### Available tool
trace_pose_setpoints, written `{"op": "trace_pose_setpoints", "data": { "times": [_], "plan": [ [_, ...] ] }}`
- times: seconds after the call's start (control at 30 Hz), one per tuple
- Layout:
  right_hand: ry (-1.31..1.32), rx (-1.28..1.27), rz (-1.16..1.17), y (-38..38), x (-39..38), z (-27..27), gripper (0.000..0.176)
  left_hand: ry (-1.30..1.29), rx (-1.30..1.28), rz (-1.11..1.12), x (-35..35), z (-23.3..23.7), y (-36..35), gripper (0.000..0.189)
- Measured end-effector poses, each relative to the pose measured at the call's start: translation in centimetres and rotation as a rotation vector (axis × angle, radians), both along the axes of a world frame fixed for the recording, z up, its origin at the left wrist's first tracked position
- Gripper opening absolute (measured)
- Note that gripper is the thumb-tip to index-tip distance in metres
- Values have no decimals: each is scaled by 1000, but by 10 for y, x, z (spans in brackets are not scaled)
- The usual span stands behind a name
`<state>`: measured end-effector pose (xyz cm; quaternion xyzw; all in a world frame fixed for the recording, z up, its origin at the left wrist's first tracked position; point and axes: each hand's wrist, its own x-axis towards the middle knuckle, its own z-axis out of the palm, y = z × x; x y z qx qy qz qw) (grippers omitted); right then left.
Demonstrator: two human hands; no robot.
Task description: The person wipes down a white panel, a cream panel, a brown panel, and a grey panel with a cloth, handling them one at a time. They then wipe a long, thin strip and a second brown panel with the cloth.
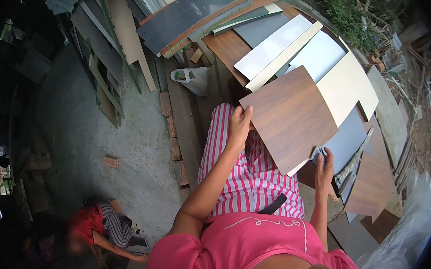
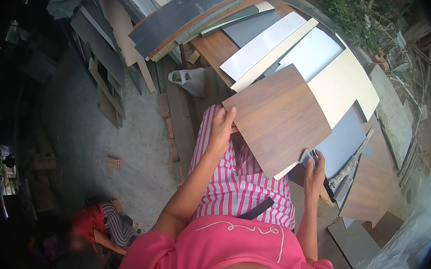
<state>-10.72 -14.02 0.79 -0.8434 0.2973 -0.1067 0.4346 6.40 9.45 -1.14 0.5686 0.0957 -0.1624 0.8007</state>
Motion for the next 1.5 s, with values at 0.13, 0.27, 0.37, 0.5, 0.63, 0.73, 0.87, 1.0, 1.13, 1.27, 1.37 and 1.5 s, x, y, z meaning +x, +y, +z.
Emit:
{"op": "trace_pose_setpoints", "data": {
  "times": [0.13,0.27,0.37,0.5,0.63,0.73,0.87,1.0,1.13,1.27,1.37,1.5],
  "plan": [
    [104,121,-28,10,11,23,60,-37,-13,-21,-1,5,1,35],
    [55,75,-33,2,15,17,62,-107,68,-69,-2,29,-4,35],
    [60,93,-47,-6,28,17,63,-127,34,-84,8,36,-11,34],
    [57,146,-14,-9,56,31,62,-76,-57,-32,22,45,-15,28],
    [33,92,80,-21,96,28,61,-141,162,-29,58,30,-10,32],
    [-92,267,71,-29,126,13,60,-188,352,-52,97,32,-4,40],
    [-128,237,123,-18,117,34,53,-258,698,-112,127,30,9,45],
    [-270,-10,-55,-38,56,41,41,-284,666,-121,124,47,16,46],
    [-276,-290,-539,-112,-53,42,35,-336,559,-244,103,58,3,42],
    [-196,-396,-1181,-187,-188,7,50,-311,454,-281,90,63,0,36],
    [-198,31,-1286,-221,-263,-39,61,-308,355,-257,80,66,-2,35],
    [-283,518,-1152,-248,-280,-87,74,-282,270,-284,74,77,-3,35]
  ]
}}
